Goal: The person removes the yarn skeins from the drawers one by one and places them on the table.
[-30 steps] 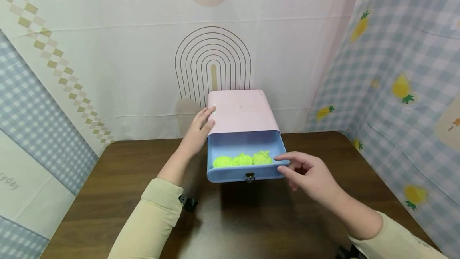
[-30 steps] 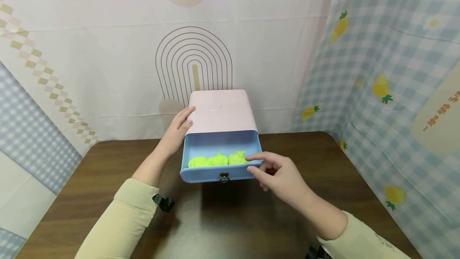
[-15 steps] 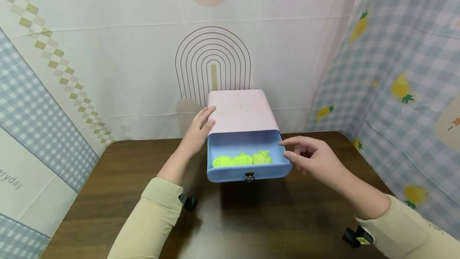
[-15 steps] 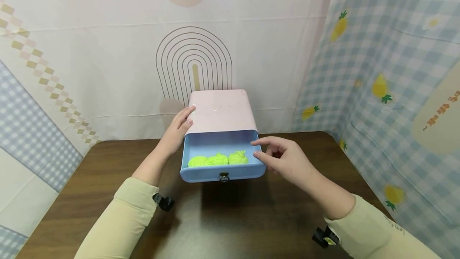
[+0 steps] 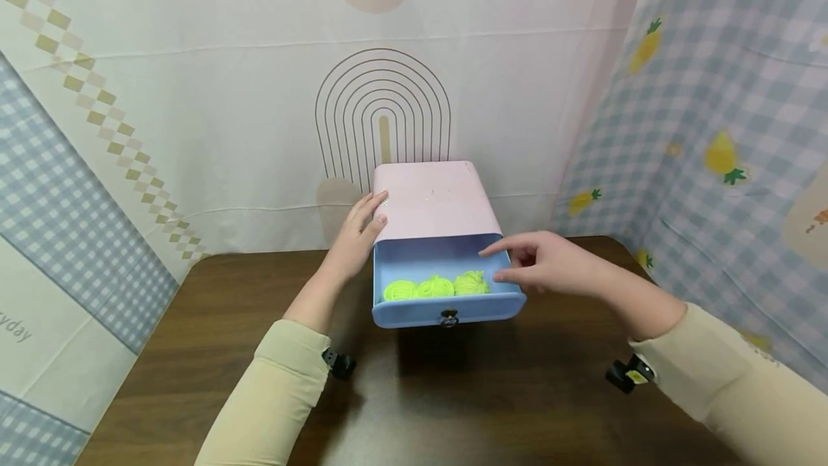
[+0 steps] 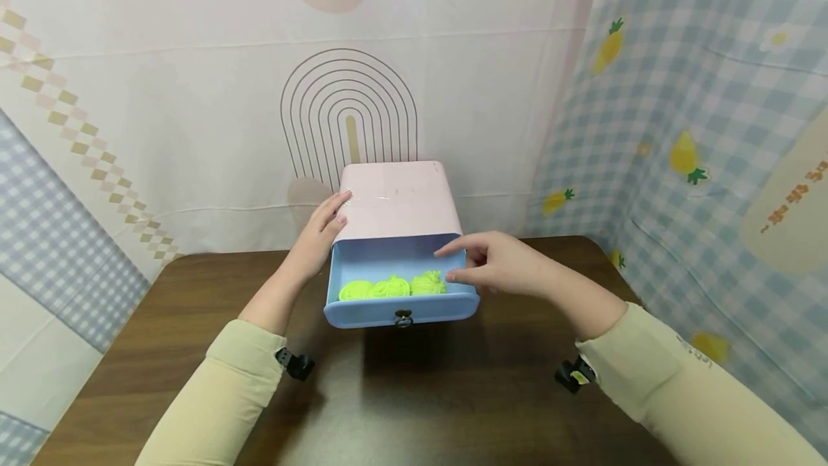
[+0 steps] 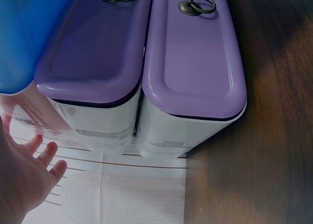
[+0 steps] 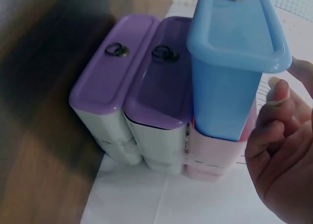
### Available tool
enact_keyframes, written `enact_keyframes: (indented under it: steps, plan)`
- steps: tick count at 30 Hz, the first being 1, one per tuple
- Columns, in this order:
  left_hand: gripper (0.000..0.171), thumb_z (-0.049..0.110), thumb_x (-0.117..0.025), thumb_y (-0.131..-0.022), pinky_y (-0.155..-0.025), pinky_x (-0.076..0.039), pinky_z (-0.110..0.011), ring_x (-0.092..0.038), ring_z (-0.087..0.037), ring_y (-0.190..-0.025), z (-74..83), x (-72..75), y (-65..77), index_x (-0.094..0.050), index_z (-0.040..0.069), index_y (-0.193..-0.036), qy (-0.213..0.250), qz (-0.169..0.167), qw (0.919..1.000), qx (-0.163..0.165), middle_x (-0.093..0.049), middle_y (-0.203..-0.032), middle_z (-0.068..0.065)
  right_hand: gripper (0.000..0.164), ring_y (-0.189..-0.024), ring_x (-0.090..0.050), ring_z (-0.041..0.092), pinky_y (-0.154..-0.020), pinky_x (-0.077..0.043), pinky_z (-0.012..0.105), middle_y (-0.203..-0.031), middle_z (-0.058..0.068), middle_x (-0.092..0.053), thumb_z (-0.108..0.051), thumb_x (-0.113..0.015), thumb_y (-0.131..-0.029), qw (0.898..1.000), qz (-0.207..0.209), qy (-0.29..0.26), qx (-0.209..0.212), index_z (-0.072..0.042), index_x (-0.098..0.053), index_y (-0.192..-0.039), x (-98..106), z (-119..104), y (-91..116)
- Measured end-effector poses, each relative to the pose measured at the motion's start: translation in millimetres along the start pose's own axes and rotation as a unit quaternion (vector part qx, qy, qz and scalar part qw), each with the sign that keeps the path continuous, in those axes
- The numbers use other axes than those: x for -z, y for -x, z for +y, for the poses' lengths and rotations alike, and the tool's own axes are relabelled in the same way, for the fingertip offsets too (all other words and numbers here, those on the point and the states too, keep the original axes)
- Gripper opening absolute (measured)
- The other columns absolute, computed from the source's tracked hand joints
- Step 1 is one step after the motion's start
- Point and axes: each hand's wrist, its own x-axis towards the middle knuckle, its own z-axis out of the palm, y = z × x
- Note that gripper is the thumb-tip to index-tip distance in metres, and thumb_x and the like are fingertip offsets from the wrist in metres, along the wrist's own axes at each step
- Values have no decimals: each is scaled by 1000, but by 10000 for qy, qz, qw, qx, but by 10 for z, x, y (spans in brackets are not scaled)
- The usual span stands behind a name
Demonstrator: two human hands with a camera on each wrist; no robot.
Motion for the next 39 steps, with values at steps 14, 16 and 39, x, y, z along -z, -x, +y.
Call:
enact_keyframes:
  steps: [14,16,39]
  plan:
    - [57,56,-39,-101,-112,-25,-62,-20,-36,-147,4,-22,-27,-40,31,-153,-9,-10,10000,27,-19,-162,-14,45,-56,-42,14,-56,-42,33,-64,0,-50,-41,-72,-90,9915,-893,939,84,-21,-66,-129,134,-96,-250]
    - [55,54,-40,-102,-112,-25,-61,-20,-36,-147,2,-25,-36,-40,31,-152,-8,-5,10000,20,-20,-162,-14,45,-56,-43,14,-56,-43,33,-65,0,-51,-41,-72,-90,9884,-1085,1057,78,-20,-65,-130,151,-115,-278]
    - [56,52,-40,-102,-112,-22,-63,-19,-37,-148,0,-7,2,-39,30,-153,31,-12,10000,78,-19,-163,-13,47,-52,-47,13,-51,-45,31,-76,1,-60,-45,-70,-90,9462,-2321,2135,-720,-27,-62,-133,60,-485,-528]
